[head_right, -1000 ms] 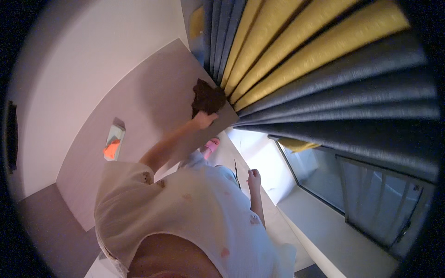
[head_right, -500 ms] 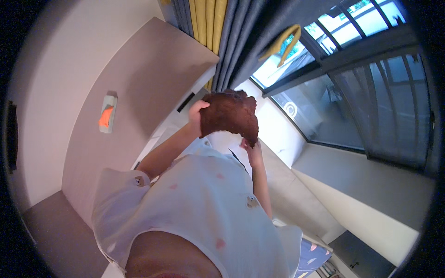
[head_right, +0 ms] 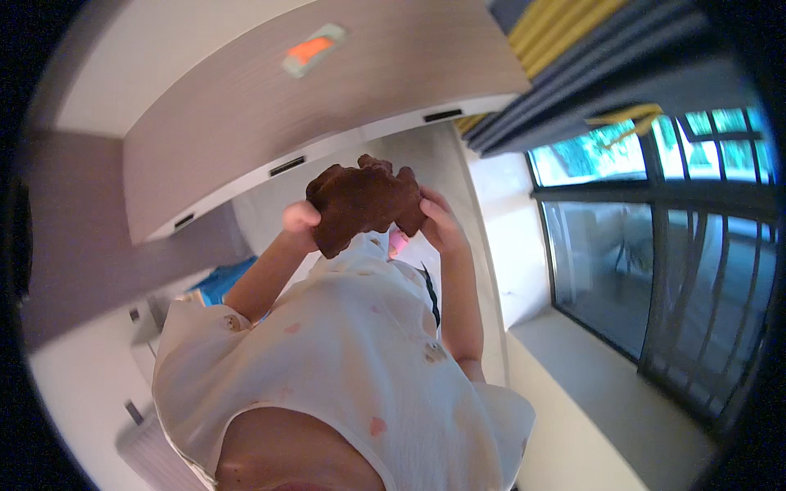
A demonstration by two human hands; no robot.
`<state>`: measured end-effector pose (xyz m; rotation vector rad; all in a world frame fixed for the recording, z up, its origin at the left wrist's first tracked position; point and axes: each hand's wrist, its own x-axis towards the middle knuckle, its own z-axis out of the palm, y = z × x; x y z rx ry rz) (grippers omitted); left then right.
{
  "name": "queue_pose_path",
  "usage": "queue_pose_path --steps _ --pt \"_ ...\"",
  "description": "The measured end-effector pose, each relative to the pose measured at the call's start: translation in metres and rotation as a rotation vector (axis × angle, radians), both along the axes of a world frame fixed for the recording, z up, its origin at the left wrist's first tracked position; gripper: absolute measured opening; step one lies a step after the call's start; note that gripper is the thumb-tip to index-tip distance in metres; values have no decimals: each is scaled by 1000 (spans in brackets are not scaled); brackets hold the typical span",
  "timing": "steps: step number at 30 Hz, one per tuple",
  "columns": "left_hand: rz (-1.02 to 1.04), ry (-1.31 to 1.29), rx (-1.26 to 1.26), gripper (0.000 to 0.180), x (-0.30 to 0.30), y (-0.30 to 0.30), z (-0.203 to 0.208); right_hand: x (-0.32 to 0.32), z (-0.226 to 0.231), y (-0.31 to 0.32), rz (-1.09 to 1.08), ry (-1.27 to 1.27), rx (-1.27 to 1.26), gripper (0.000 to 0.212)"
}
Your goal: The person wipes the top of a wooden desk and the interior corners of a built-in wall unit with a cloth.
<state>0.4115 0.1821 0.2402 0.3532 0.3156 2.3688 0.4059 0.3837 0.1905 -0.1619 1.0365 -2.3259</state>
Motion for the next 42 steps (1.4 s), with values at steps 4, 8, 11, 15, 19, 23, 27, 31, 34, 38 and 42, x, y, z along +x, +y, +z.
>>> queue_pose_path --steps 4,8,11,15,19,23,27,31,34,38,42 --pt "127 637 -980 50 49 -66 3 -1 9 -41 82 -143 40 51" --pt "359 1315 -1713 30 84 -105 9 -4 44 -93 169 -214 -53 52" --pt "33 975 -2267 22 79 -109 60 -1 82 -142 345 -253 -181 56" --pt "1078 879 -1836 21 90 -162 67 13 103 -213 476 -96 -152 52" --pt "1443 331 -2333 16 108 -202 61 24 114 -291 515 85 76 49" --pt "1266 415 -1673 20 135 -262 20 20 94 -343 492 85 163 45" --pt "1009 -121 -582 24 171 -294 -35 23 66 -385 618 64 266 40" --pt "1043 -299 -133 29 208 -317 -58 18 37 -407 685 151 440 27" --pt "1365 -403 -268 28 228 -320 -43 11 17 -411 672 -62 459 22" --pt "1411 -592 -783 21 245 -325 -43 9 4 -418 782 -143 464 22" --pt "1117 -259 -1254 23 252 -325 -36 35 21 -440 952 209 413 24"
